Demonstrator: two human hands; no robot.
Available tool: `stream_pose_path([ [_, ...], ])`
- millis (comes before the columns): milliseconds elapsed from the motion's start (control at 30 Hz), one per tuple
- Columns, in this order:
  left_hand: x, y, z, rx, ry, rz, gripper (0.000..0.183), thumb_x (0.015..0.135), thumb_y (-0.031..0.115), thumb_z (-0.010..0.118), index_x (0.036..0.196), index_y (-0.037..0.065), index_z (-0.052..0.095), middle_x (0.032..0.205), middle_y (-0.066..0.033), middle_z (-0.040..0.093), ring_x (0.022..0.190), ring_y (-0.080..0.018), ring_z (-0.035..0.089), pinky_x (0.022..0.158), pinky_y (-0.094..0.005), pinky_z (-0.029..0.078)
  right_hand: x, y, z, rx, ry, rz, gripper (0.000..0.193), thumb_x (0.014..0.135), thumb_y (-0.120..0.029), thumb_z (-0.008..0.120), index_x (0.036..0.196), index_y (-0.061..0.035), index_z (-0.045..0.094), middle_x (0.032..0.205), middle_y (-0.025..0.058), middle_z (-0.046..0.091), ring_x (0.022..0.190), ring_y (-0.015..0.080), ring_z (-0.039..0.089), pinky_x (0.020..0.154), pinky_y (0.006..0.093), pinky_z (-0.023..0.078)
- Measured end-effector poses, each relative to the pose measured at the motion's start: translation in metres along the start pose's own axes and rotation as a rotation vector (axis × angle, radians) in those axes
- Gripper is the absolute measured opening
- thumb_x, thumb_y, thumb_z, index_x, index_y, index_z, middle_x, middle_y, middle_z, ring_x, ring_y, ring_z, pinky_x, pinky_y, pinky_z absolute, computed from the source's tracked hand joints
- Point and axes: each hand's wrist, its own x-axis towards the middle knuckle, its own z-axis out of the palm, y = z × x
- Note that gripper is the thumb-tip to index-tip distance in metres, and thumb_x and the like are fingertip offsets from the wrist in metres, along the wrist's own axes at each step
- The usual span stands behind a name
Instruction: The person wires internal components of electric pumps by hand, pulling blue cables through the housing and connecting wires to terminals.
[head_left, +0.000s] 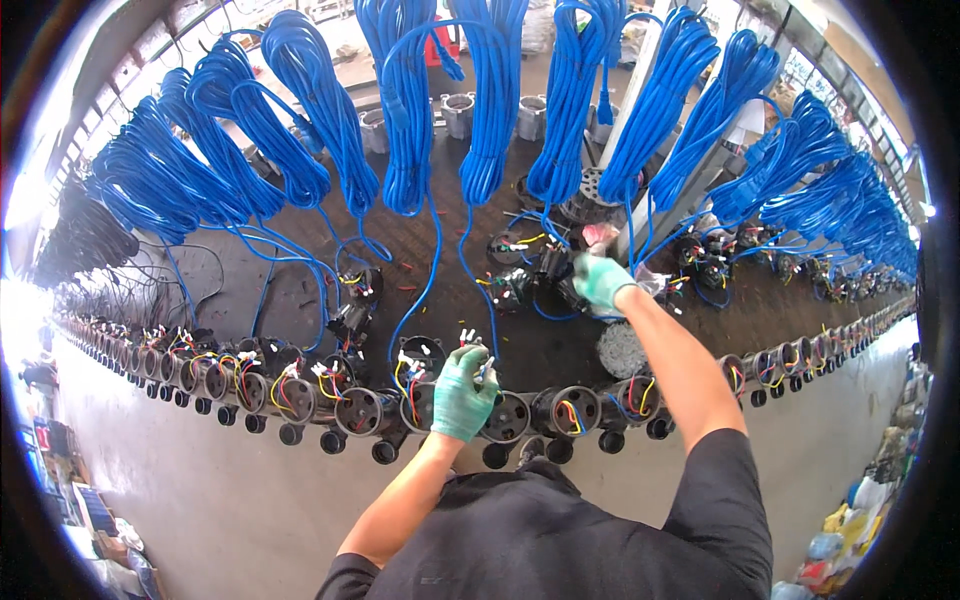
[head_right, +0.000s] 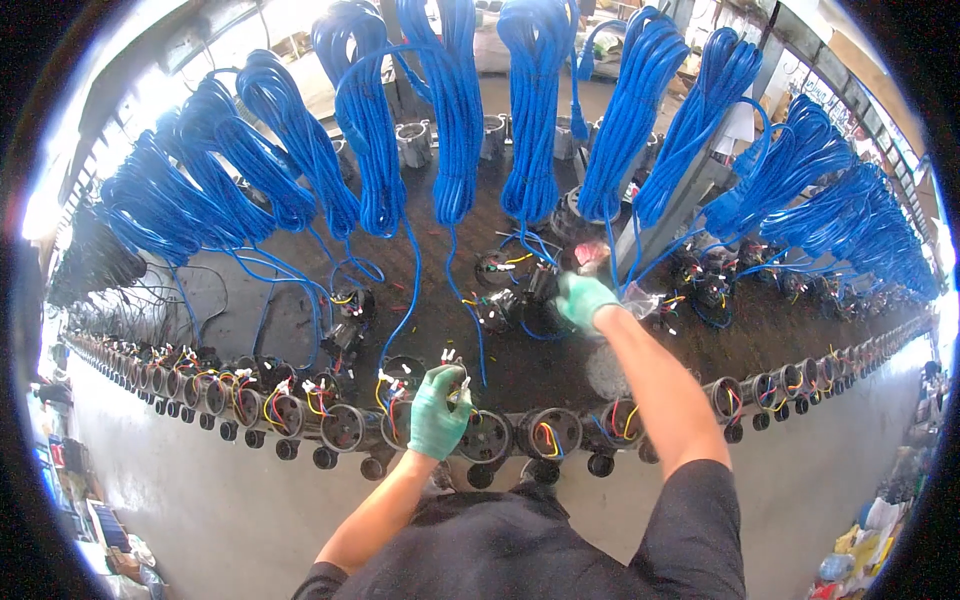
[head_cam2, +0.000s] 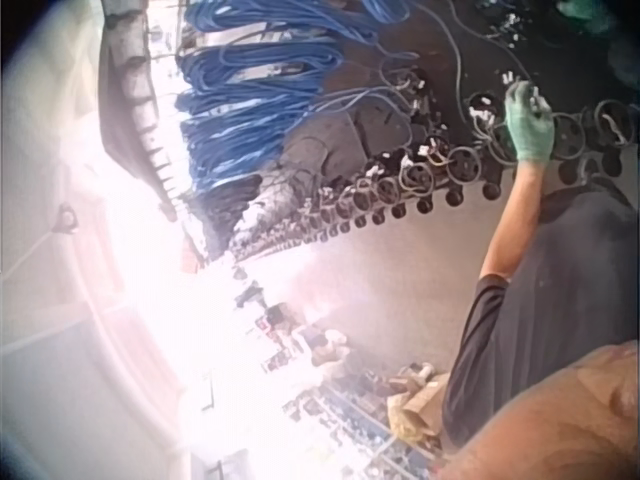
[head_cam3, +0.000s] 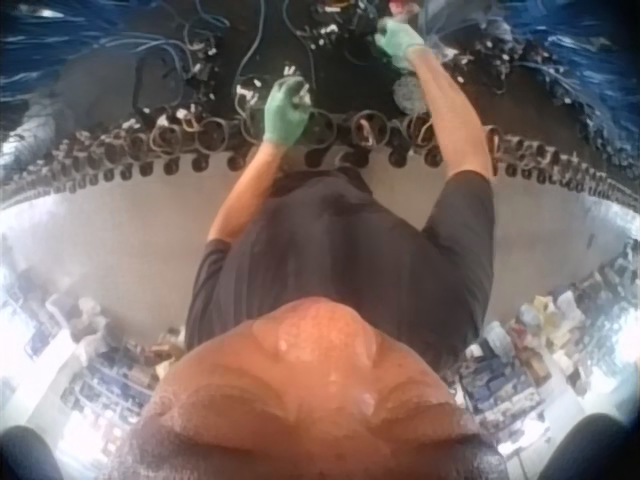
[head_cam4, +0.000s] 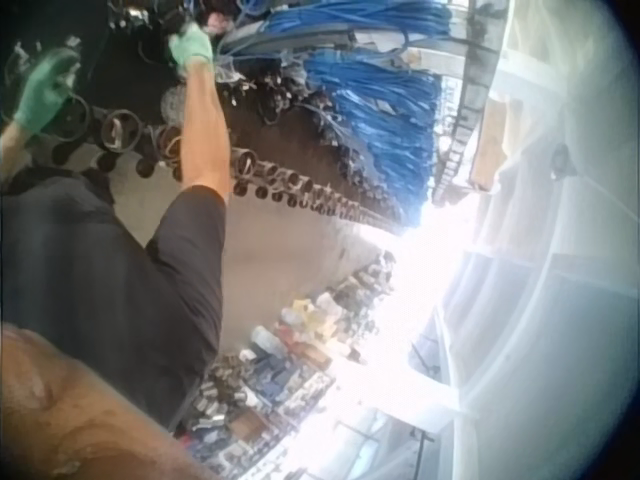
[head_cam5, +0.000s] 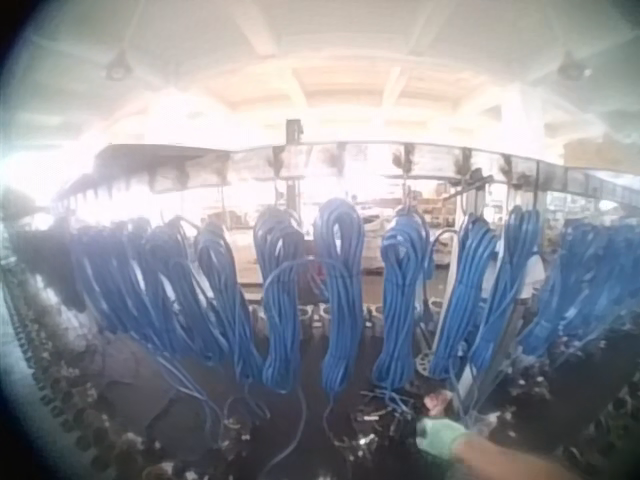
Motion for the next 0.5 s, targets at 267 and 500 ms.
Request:
stream_pose_path([
  [267, 0.011, 0.018, 0.024, -0.13, -0.05, 0.034, 0.027, 0.091, 0.003, 0.075, 0.117, 0.001, 0.069, 0.118, -0.0179, 0.068, 0.103, -0.0342, 0.072, 0.091, -0.0401, 0.059, 0.073, 0.029, 0.064, 0.46, 0.35, 0.038, 0.014, 0.102, -0.02, 0.071, 0.105, -0.007, 0.074, 0.075, -0.0012, 0.065, 0.067, 0.0154, 0.06, 0.066, 0.0352, 0.051],
  [500, 0.009, 0.003, -0.004, -0.15, 0.052, -0.003, 0.041, 0.093, 0.001, 0.075, 0.132, 0.006, 0.063, 0.117, -0.0089, 0.069, 0.099, -0.0176, 0.07, 0.082, -0.0313, 0.058, -0.136, -0.191, -0.145, 0.807, 0.214, -0.248, 0.022, 0.104, -0.023, 0.07, 0.099, -0.0016, 0.074, 0.077, 0.0044, 0.072, 0.067, 0.0128, 0.068, 0.066, 0.03, 0.055],
])
